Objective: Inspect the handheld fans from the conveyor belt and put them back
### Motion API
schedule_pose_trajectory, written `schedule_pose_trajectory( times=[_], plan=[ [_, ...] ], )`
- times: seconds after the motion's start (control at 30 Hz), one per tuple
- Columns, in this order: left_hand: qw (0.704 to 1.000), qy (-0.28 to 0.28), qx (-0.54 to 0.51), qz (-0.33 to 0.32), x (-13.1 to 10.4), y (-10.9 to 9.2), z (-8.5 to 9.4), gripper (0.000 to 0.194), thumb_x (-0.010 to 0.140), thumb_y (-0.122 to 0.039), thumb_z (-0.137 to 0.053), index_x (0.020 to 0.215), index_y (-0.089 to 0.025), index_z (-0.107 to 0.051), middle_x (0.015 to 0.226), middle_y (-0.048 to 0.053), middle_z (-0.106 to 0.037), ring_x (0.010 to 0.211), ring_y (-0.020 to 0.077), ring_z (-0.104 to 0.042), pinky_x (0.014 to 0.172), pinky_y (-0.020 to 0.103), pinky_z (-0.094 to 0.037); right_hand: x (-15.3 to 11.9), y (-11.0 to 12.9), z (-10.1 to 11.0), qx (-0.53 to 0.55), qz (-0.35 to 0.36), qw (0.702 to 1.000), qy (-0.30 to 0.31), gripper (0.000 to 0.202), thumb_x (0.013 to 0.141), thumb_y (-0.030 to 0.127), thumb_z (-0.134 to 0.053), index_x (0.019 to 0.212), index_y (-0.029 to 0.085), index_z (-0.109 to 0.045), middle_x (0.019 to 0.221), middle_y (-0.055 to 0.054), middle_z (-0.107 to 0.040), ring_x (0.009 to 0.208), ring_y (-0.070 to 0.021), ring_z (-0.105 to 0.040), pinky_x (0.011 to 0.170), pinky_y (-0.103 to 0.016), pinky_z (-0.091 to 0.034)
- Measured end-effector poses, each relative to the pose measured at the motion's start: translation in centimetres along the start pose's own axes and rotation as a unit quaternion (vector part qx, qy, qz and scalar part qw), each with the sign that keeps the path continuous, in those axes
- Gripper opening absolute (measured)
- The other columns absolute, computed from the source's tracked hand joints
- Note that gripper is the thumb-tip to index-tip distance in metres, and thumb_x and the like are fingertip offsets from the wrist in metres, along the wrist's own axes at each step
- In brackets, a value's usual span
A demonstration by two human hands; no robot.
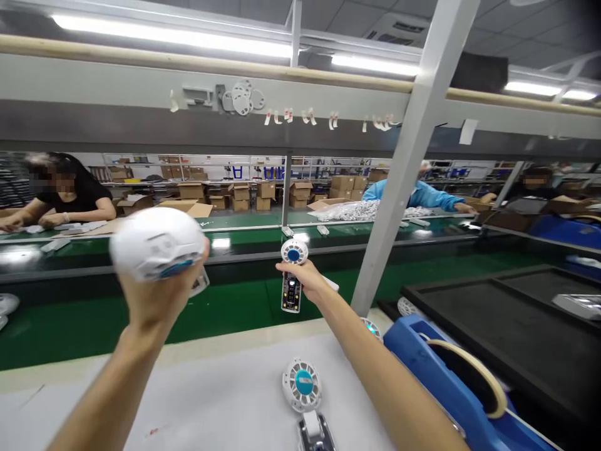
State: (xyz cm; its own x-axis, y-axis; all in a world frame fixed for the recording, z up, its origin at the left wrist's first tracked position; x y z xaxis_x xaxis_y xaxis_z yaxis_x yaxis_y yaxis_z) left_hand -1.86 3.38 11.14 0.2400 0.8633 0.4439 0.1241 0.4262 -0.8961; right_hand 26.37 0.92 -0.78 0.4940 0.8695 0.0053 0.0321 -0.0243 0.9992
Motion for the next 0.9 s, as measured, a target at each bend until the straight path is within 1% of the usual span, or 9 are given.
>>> schedule_pose_trajectory(
  times=[0.07,0.13,0.2,0.37,0.43,0.53,0.63,0.77,0.9],
  plan=[
    [0.991,-0.062,0.1,-0.064,0.2,-0.4,-0.1,0.039,0.057,-0.032,-0.084,0.092,-0.022,-0.07,0.091,0.003,-0.073,0.106,0.03,-0.064,0.09,0.038,-0.053,0.2,-0.9,-0.5,-0.058,0.011,0.998,0.017,0.036,0.066,0.03,-0.08,0.094,0.014,-0.065,0.095,-0.007,-0.07,0.086,-0.0181,-0.065,0.073,-0.025,-0.05],
    [0.977,-0.068,0.179,-0.098,0.7,-0.1,-0.7,0.034,0.059,-0.03,-0.081,0.09,-0.018,-0.071,0.094,0.007,-0.073,0.098,0.0297,-0.066,0.087,0.037,-0.052,0.2,-1.7,-1.0,-0.129,0.023,0.991,0.035,0.037,0.07,0.03,-0.077,0.103,0.016,-0.065,0.104,-0.007,-0.07,0.095,-0.02,-0.064,0.08,-0.027,-0.049],
    [0.977,-0.036,0.194,-0.076,1.3,1.4,-1.4,0.03,0.065,-0.032,-0.077,0.089,-0.016,-0.07,0.089,0.008,-0.073,0.087,0.0276,-0.067,0.078,0.035,-0.052,0.2,-2.4,-1.2,-0.216,0.027,0.975,0.045,0.037,0.072,0.027,-0.075,0.106,0.016,-0.065,0.106,-0.008,-0.07,0.099,-0.0241,-0.064,0.083,-0.031,-0.047],
    [0.98,-0.003,0.196,0.021,2.3,5.1,-1.7,0.026,0.068,-0.037,-0.074,0.078,-0.015,-0.066,0.061,0.004,-0.064,0.062,0.0228,-0.06,0.061,0.033,-0.046,-0.1,-2.6,-0.6,-0.407,0.02,0.911,0.055,0.02,0.076,0.017,-0.068,0.095,0.015,-0.072,0.094,-0.012,-0.071,0.095,-0.0315,-0.065,0.084,-0.038,-0.045],
    [0.978,0.014,0.206,0.034,2.6,6.0,-1.9,0.028,0.067,-0.038,-0.074,0.08,-0.015,-0.066,0.066,0.005,-0.066,0.067,0.0243,-0.062,0.064,0.034,-0.046,-0.1,-1.8,-0.1,-0.456,0.043,0.888,0.031,0.026,0.083,0.018,-0.061,0.107,0.016,-0.07,0.111,-0.013,-0.068,0.109,-0.0306,-0.061,0.09,-0.036,-0.043],
    [0.969,0.032,0.235,0.073,3.1,8.3,-1.9,0.039,0.063,-0.039,-0.077,0.091,-0.014,-0.069,0.083,0.007,-0.072,0.084,0.0292,-0.066,0.07,0.035,-0.048,0.0,-1.1,0.8,-0.523,0.059,0.85,-0.04,0.039,0.09,0.018,-0.052,0.128,0.011,-0.059,0.136,-0.019,-0.052,0.126,-0.0333,-0.048,0.1,-0.039,-0.038],
    [0.953,0.041,0.278,0.113,3.5,11.5,-1.6,0.044,0.062,-0.042,-0.078,0.097,-0.016,-0.069,0.091,0.008,-0.074,0.091,0.0309,-0.067,0.071,0.035,-0.048,0.2,-1.7,1.7,-0.575,0.019,0.813,-0.086,0.046,0.088,0.017,-0.056,0.131,0.0,-0.052,0.136,-0.029,-0.047,0.127,-0.0404,-0.045,0.1,-0.048,-0.038],
    [0.943,0.031,0.311,0.115,4.1,15.1,-1.5,0.045,0.068,-0.04,-0.074,0.105,-0.017,-0.066,0.102,0.009,-0.073,0.096,0.0284,-0.067,0.076,0.034,-0.05,0.4,-2.6,2.1,-0.604,-0.03,0.793,-0.067,0.038,0.089,0.018,-0.059,0.123,0.001,-0.058,0.128,-0.026,-0.055,0.121,-0.0372,-0.052,0.097,-0.046,-0.042],
    [0.923,0.03,0.366,0.12,4.0,17.8,-1.5,0.049,0.076,-0.044,-0.067,0.117,-0.019,-0.058,0.111,0.01,-0.071,0.099,0.0258,-0.067,0.079,0.032,-0.05,0.2,-2.6,1.3,-0.603,-0.027,0.797,-0.026,0.037,0.095,0.027,-0.055,0.127,0.008,-0.054,0.13,-0.021,-0.056,0.121,-0.031,-0.055,0.095,-0.041,-0.045]
  ],
)
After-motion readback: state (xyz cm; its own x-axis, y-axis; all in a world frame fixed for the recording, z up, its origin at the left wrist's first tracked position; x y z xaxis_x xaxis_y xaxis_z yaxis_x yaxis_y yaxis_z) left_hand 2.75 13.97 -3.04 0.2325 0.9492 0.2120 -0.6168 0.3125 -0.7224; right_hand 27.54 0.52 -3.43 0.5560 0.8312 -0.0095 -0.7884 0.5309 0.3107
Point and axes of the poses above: each hand's wrist, its own x-axis towards the middle knuckle, its own z-axis out of the back of the hand, y = z × x, the point moved 8 cm from there along x, towards the middle knuckle
